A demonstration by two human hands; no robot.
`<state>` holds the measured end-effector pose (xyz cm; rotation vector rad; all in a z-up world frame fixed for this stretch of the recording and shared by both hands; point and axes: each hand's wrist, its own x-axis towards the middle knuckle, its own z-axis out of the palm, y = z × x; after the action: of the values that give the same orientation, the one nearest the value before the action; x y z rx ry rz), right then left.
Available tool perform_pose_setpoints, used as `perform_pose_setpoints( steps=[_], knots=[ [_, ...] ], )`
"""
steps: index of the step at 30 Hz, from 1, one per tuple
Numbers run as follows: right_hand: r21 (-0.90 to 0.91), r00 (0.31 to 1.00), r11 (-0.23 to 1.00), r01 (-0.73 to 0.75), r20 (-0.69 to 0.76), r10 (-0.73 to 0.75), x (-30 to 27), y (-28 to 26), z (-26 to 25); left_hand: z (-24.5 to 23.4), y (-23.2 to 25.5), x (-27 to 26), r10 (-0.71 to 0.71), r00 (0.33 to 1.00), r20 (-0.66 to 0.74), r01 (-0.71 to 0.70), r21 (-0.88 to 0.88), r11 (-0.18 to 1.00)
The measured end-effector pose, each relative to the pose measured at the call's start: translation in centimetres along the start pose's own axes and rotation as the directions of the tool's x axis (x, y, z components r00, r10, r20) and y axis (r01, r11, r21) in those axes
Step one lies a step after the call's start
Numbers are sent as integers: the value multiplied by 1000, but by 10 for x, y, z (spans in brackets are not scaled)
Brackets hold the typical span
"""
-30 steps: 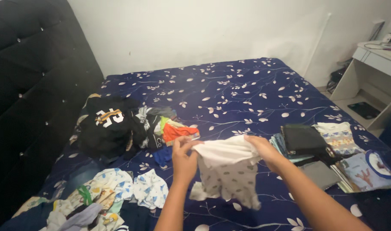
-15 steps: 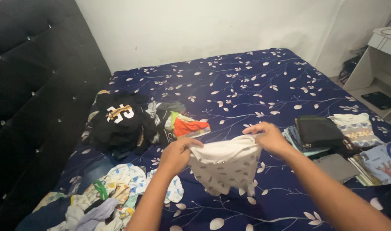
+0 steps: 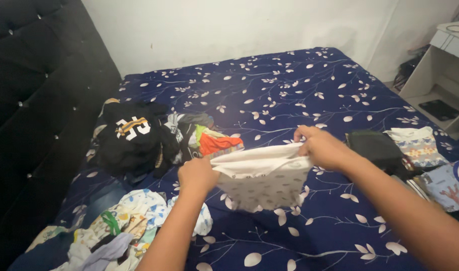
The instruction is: The person folds several small pieces of clothing, including shirts and onesies, one at a time on a bed and places them into a stack.
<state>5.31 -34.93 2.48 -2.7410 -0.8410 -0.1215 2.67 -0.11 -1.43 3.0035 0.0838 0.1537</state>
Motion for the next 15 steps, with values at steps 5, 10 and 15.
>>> perform_pose_setpoints(
  steps=[5,10,15],
  knots=[
    [28,985,989,-145,-95,147,0,32,16,8,-6,4,-102,993,-66,103,13,995],
    [123,912,904,-409,93,400,8,40,43,41,-7,6,-99,949,-300,116,39,993],
    [535,852,772,-344,-167,496,11,18,25,4,-23,0,-44,992,-119,-30,-556,831]
  ],
)
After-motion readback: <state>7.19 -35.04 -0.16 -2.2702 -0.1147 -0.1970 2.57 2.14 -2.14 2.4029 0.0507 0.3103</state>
